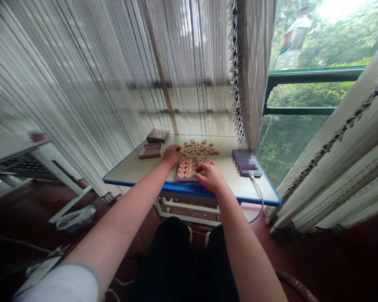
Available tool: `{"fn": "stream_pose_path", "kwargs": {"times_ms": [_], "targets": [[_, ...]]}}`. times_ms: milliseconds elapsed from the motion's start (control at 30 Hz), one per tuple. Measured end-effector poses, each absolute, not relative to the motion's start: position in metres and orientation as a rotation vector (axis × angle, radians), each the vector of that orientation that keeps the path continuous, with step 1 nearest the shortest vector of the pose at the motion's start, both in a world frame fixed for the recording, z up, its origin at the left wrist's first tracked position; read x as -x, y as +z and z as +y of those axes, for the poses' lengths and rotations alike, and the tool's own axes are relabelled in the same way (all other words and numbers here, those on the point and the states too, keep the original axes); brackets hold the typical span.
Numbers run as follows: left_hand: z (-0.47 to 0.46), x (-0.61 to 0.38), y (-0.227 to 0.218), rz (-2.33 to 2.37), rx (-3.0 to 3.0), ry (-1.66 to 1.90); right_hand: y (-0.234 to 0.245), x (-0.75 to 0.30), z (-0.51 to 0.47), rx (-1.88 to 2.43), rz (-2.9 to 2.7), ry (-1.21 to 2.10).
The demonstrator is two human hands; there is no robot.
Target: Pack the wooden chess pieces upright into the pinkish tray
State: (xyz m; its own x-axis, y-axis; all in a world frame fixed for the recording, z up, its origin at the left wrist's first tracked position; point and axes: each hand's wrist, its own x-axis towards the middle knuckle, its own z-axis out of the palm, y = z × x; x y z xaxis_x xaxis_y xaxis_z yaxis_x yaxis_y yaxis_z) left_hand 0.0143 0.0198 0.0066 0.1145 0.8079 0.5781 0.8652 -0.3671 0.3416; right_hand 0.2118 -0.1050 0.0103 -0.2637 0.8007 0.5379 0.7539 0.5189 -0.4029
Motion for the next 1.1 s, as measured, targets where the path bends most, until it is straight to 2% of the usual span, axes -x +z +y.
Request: {"fn": "stream_pose_path", "kwargs": {"times_ms": [167, 567, 867, 1100], "targets": [[0.021, -0.014, 0.006, -1.754, 2.289, -1.108, 0.01, -0.211, -0.107, 1.3, -2.087, -0.011], [0.024, -0.013, 0.005, -1.776, 2.278, -1.175, 0.011, -0.221, -0.111, 1.258, -2.095, 0.127], [0.022, -0.013, 0.007, -1.755, 2.283, -1.145, 0.013, -0.215, -0.116, 1.318, -2.084, -0.086], [0.025, -0.013, 0.005, -1.76, 2.299, -1.131, 0.013, -0.216, -0.117, 1.324, -2.113, -0.063]]}}
